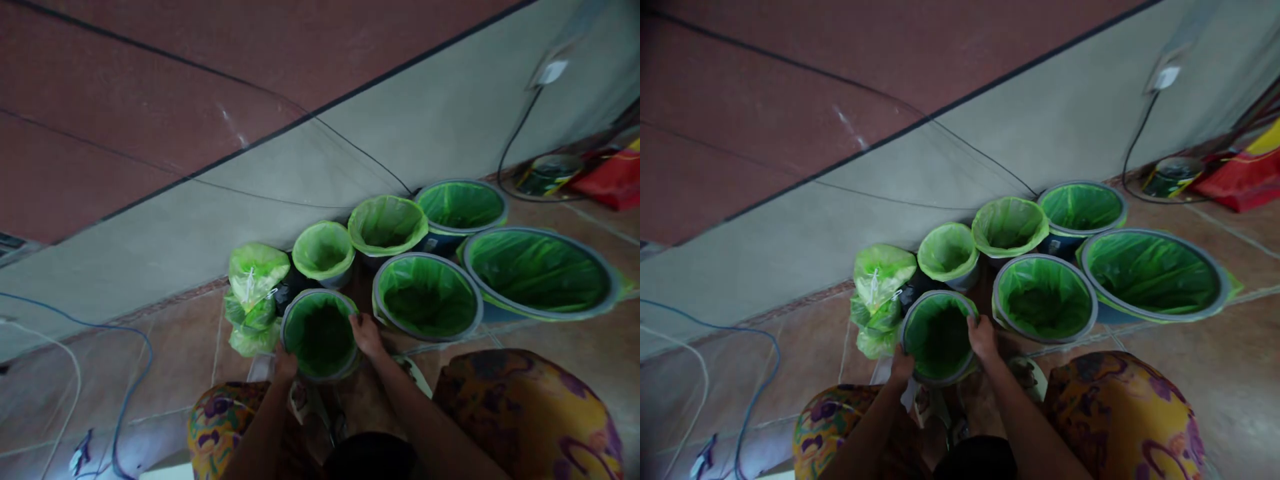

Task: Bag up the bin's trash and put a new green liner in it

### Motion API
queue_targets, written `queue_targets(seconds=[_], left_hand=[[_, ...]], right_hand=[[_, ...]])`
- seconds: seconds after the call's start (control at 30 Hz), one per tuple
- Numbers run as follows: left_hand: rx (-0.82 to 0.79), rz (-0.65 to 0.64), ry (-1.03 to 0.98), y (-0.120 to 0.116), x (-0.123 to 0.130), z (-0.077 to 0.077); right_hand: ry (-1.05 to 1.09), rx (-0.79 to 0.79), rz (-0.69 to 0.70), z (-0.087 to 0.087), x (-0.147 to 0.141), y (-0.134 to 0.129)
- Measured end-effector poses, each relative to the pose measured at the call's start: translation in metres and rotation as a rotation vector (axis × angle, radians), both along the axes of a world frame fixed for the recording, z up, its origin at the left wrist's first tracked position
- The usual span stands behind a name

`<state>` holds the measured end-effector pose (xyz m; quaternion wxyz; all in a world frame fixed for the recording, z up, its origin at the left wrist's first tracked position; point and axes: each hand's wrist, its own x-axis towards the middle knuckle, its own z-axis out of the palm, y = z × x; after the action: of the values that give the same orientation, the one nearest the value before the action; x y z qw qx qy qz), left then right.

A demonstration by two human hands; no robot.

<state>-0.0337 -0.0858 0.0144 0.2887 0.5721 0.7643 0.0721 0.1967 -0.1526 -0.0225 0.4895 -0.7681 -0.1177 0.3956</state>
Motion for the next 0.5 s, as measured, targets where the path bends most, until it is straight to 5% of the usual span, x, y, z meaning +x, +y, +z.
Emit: queue_targets(seconds=[0.2,0.33,0.5], left_hand=[[0.068,0.106,-0.026,-0.004,0.026,-0.004],[0.107,0.140,0.036,-0.011,0.032,-0.020],[0.138,0.134,0.073,-0.017,0.031,-0.035]], right_hand=[[-0.728,-0.195,0.392,0.023,0.003,0.019],[-0.867,-0.237,0.677,0.009,0.011,0.028],[-0.945,-0.323,0.766,-0.009,0.018,0.023]])
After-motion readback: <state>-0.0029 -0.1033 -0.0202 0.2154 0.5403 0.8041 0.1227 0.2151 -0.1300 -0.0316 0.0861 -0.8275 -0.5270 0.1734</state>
